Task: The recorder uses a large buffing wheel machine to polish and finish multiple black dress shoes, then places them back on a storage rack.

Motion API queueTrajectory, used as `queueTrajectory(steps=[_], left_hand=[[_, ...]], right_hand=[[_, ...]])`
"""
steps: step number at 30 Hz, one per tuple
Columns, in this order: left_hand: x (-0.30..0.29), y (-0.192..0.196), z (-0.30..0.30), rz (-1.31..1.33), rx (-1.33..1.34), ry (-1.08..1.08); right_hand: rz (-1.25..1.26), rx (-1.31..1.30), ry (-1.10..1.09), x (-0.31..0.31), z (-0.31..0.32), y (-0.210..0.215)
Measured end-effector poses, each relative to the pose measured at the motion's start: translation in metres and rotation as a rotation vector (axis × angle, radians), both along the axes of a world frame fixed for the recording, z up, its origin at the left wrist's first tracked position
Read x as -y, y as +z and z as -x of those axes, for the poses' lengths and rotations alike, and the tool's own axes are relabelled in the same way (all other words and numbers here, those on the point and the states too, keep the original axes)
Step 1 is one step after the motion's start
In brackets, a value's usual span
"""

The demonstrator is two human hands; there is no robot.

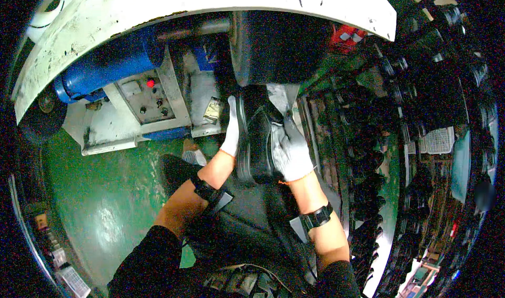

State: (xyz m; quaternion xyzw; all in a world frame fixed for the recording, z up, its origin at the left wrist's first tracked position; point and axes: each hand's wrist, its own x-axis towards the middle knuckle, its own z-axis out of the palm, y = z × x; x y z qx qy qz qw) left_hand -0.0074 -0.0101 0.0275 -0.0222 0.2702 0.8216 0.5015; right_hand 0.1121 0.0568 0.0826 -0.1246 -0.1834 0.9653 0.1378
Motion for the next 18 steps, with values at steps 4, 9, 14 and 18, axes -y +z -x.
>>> queueTrajectory(steps=[4, 9, 14, 18], left_hand=[[-0.01, -0.017, 0.013, -0.091, 0.073, -0.068], [-0.017, -0.014, 0.035, -0.132, 0.161, -0.052], [-0.015, 0.037, 0.047, 0.19, 0.002, 0.072], [-0.023, 0.001, 0.077, 0.128, 0.121, 0.054]], right_hand=[[0.153, 0.006, 0.097, -0.019, 0.017, -0.007], [0.225, -0.086, 0.186, -0.032, 0.048, -0.014], [-2.021, 0.619, -0.18, -0.081, 0.056, -0.086], [-2.691, 0.398, -0.368, -0.089, 0.068, -0.098]])
